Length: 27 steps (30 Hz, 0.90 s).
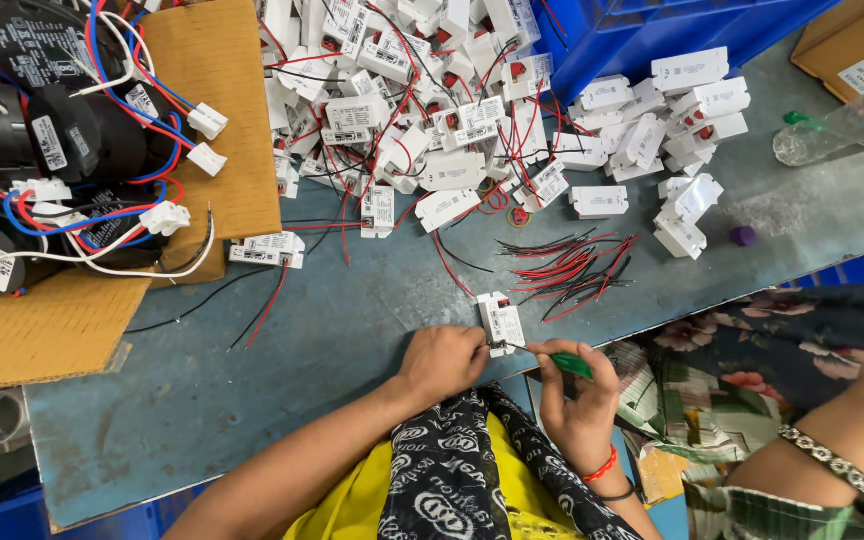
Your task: The person uses a green-handled screwdriver to tighten screws on small white electronic modules with red and black wires. They repeatedly pick up modules, secure the wires, and place them on the table. A second person works nearby on similar components.
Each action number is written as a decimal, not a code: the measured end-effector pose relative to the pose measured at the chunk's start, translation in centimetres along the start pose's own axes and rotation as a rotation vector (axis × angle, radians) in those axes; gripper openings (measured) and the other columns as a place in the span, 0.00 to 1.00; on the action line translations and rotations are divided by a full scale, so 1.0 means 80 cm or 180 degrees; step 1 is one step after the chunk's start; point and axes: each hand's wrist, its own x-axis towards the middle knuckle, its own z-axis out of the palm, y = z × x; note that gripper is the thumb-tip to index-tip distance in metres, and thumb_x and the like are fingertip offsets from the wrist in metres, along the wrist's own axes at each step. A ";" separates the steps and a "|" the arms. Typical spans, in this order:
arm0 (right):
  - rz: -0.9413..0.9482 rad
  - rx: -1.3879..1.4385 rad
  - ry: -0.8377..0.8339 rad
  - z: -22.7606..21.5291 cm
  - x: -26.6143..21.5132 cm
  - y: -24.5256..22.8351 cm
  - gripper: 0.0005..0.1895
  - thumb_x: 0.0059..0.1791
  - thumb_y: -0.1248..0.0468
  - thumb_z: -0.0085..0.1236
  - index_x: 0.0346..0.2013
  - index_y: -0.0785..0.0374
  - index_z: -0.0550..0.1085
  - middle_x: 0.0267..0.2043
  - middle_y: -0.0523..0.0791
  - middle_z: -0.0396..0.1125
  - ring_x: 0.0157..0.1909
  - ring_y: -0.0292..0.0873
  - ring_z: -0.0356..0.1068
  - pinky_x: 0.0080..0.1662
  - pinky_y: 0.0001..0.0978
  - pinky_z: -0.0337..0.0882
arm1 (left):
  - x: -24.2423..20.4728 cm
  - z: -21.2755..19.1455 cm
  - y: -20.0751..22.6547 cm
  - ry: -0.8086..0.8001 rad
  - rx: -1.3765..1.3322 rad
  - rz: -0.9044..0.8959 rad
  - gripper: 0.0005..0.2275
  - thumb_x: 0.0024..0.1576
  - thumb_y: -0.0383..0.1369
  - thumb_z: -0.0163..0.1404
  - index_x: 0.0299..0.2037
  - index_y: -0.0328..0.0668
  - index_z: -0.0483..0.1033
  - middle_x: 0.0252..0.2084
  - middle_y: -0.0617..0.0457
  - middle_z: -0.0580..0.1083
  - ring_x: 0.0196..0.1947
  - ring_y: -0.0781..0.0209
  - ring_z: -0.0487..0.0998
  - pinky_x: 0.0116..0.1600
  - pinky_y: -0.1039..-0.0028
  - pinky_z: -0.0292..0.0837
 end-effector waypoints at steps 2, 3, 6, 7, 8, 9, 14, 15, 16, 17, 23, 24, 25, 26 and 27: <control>0.0022 0.0035 -0.0007 0.000 0.000 0.001 0.34 0.52 0.81 0.52 0.65 0.56 0.50 0.47 0.53 0.72 0.45 0.42 0.77 0.45 0.29 0.76 | 0.003 0.002 0.001 0.0044 0.0061 0.0045 0.08 0.56 0.36 0.52 0.29 0.42 0.77 0.27 0.45 0.78 0.29 0.42 0.80 0.36 0.54 0.74; 0.0050 0.0060 -0.0012 0.000 -0.001 0.002 0.34 0.52 0.81 0.52 0.65 0.56 0.50 0.47 0.52 0.72 0.45 0.42 0.77 0.45 0.29 0.77 | 0.004 0.003 0.001 0.0065 0.0089 0.0059 0.08 0.55 0.36 0.52 0.29 0.42 0.77 0.27 0.45 0.78 0.29 0.42 0.80 0.36 0.53 0.74; 0.0087 0.0092 -0.0030 0.001 -0.001 0.003 0.33 0.52 0.82 0.52 0.65 0.57 0.51 0.47 0.52 0.72 0.44 0.42 0.78 0.44 0.29 0.77 | 0.008 0.006 0.002 0.0111 0.0060 0.0362 0.06 0.55 0.34 0.51 0.30 0.41 0.76 0.29 0.47 0.79 0.31 0.44 0.81 0.36 0.54 0.75; 0.0072 0.0071 -0.0041 0.001 -0.001 0.003 0.33 0.52 0.82 0.52 0.65 0.56 0.51 0.47 0.52 0.72 0.44 0.42 0.78 0.43 0.28 0.77 | 0.009 0.006 0.003 0.0129 0.0074 0.0382 0.06 0.55 0.34 0.51 0.30 0.41 0.76 0.29 0.47 0.78 0.31 0.44 0.81 0.36 0.55 0.75; 0.0058 0.0051 -0.0053 0.001 -0.001 0.004 0.33 0.52 0.81 0.52 0.65 0.56 0.51 0.47 0.52 0.72 0.43 0.41 0.78 0.43 0.28 0.76 | 0.010 0.005 0.004 0.0146 0.0088 0.0402 0.06 0.55 0.34 0.51 0.30 0.41 0.76 0.29 0.47 0.78 0.31 0.45 0.81 0.36 0.55 0.75; 0.0096 0.0058 -0.0034 0.001 -0.001 0.003 0.33 0.52 0.81 0.53 0.65 0.56 0.51 0.47 0.52 0.72 0.43 0.42 0.78 0.42 0.27 0.76 | 0.010 0.002 0.004 0.0160 0.0105 0.0426 0.07 0.56 0.34 0.51 0.30 0.41 0.76 0.28 0.47 0.78 0.31 0.45 0.81 0.36 0.55 0.75; 0.0332 0.0344 -0.0006 -0.004 0.003 0.000 0.33 0.53 0.81 0.51 0.66 0.56 0.51 0.49 0.53 0.71 0.48 0.46 0.77 0.46 0.31 0.77 | 0.009 -0.023 0.008 0.0143 0.0129 0.0518 0.09 0.54 0.38 0.55 0.28 0.43 0.78 0.27 0.47 0.78 0.32 0.46 0.80 0.40 0.56 0.74; 0.0381 0.0372 0.0110 -0.007 0.004 -0.002 0.33 0.53 0.81 0.50 0.66 0.56 0.50 0.50 0.54 0.70 0.49 0.48 0.77 0.48 0.32 0.77 | 0.012 -0.029 0.008 0.0225 0.0152 0.0658 0.09 0.53 0.39 0.56 0.27 0.43 0.79 0.26 0.48 0.78 0.32 0.46 0.80 0.41 0.56 0.73; 0.0428 0.0400 0.0226 -0.011 0.004 -0.004 0.33 0.53 0.81 0.50 0.66 0.56 0.49 0.51 0.55 0.69 0.50 0.49 0.77 0.49 0.34 0.77 | 0.018 -0.033 0.009 0.0297 0.0236 0.0644 0.09 0.54 0.39 0.55 0.28 0.43 0.79 0.27 0.48 0.78 0.33 0.46 0.79 0.42 0.56 0.73; 0.0475 0.0432 0.0337 -0.016 0.005 -0.005 0.33 0.53 0.81 0.49 0.66 0.56 0.48 0.52 0.56 0.68 0.51 0.50 0.76 0.50 0.35 0.77 | 0.026 -0.037 0.008 0.0372 0.0322 0.0626 0.09 0.56 0.38 0.54 0.30 0.43 0.79 0.28 0.48 0.78 0.33 0.46 0.79 0.42 0.56 0.73; 0.0621 0.0568 0.0796 -0.040 0.002 0.000 0.33 0.56 0.81 0.46 0.67 0.53 0.46 0.53 0.57 0.68 0.50 0.51 0.76 0.55 0.42 0.78 | 0.140 -0.027 0.003 0.0697 0.0336 0.0782 0.06 0.57 0.32 0.51 0.36 0.39 0.78 0.36 0.46 0.76 0.41 0.45 0.78 0.43 0.55 0.75; 0.0670 0.0561 0.0821 -0.041 -0.001 0.001 0.33 0.56 0.81 0.47 0.67 0.53 0.46 0.52 0.57 0.68 0.50 0.51 0.76 0.54 0.42 0.78 | 0.164 -0.017 0.005 0.0533 0.0364 0.0689 0.06 0.57 0.32 0.51 0.35 0.39 0.79 0.36 0.46 0.76 0.42 0.45 0.78 0.43 0.54 0.75; 0.0719 0.0548 0.0846 -0.041 -0.006 0.003 0.33 0.56 0.81 0.47 0.67 0.53 0.46 0.52 0.57 0.68 0.49 0.51 0.76 0.53 0.41 0.78 | 0.185 -0.004 0.008 0.0371 0.0387 0.0600 0.06 0.57 0.32 0.51 0.34 0.39 0.80 0.37 0.45 0.77 0.42 0.44 0.78 0.43 0.54 0.75; 0.0767 0.0535 0.0870 -0.042 -0.011 0.004 0.33 0.55 0.81 0.47 0.67 0.53 0.46 0.52 0.57 0.68 0.49 0.51 0.76 0.52 0.41 0.78 | 0.203 0.009 0.009 0.0229 0.0497 0.0547 0.07 0.55 0.33 0.52 0.34 0.39 0.80 0.38 0.44 0.77 0.43 0.44 0.78 0.44 0.54 0.75; 0.0770 0.0534 0.0895 -0.041 -0.016 0.004 0.33 0.55 0.81 0.47 0.67 0.53 0.46 0.51 0.57 0.69 0.49 0.51 0.76 0.53 0.42 0.78 | 0.220 0.022 0.010 0.0085 0.0612 0.0498 0.08 0.54 0.35 0.53 0.35 0.38 0.80 0.39 0.44 0.77 0.44 0.44 0.78 0.45 0.55 0.76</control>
